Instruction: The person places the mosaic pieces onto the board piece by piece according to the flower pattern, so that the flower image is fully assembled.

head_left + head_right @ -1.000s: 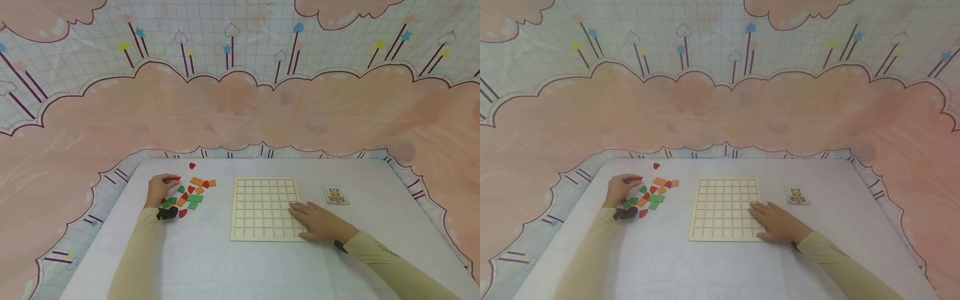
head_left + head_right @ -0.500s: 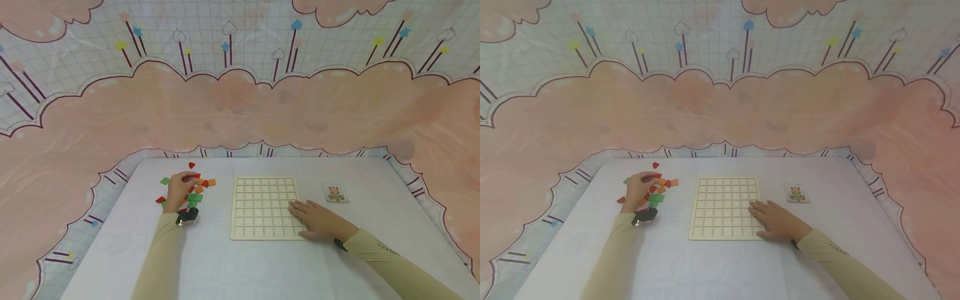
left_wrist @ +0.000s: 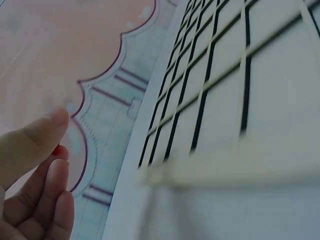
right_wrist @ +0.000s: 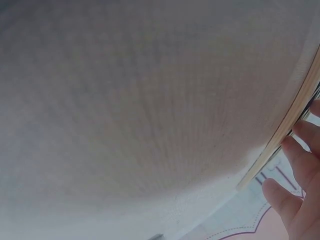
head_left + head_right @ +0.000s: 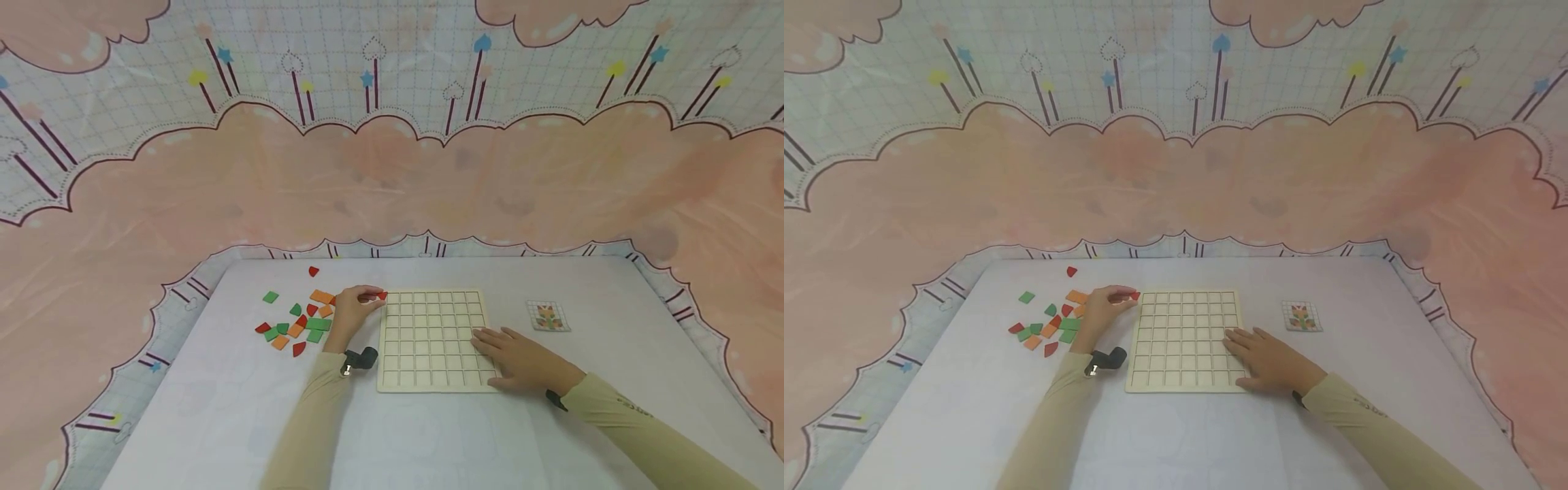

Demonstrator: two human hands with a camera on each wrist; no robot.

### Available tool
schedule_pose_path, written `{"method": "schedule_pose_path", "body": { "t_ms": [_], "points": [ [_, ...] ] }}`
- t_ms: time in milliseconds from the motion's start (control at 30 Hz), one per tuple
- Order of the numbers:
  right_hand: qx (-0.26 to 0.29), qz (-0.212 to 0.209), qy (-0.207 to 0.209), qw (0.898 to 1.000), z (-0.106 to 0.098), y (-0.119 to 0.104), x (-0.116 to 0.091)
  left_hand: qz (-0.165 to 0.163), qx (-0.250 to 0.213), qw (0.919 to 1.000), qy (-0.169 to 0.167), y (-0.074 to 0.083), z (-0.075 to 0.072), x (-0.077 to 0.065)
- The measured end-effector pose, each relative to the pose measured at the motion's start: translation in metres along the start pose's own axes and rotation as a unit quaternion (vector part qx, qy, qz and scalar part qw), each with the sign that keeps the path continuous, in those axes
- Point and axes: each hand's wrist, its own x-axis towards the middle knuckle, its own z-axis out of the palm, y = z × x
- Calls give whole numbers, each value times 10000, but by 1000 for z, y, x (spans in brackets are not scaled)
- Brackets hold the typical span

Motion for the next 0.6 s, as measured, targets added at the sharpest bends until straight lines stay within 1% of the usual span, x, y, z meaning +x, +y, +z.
{"method": "schedule_pose_path", "body": {
  "t_ms": [67, 300, 400, 600],
  "points": [
    [10, 1, -50, 10000, -1, 0, 0, 21, -110, 9999, -59, 4, 11, 1],
    [22, -2, -68, 10000, -2, 1, 2, 249, -408, 9984, -315, 14, 43, 7],
    [13, 26, -64, 10000, -3, 2, 2, 236, -549, 9972, -445, 16, 55, 12],
    [109, 171, -249, 9995, -6, 2, 3, 175, -537, 9963, -647, 16, 73, 20]
  ]
}}
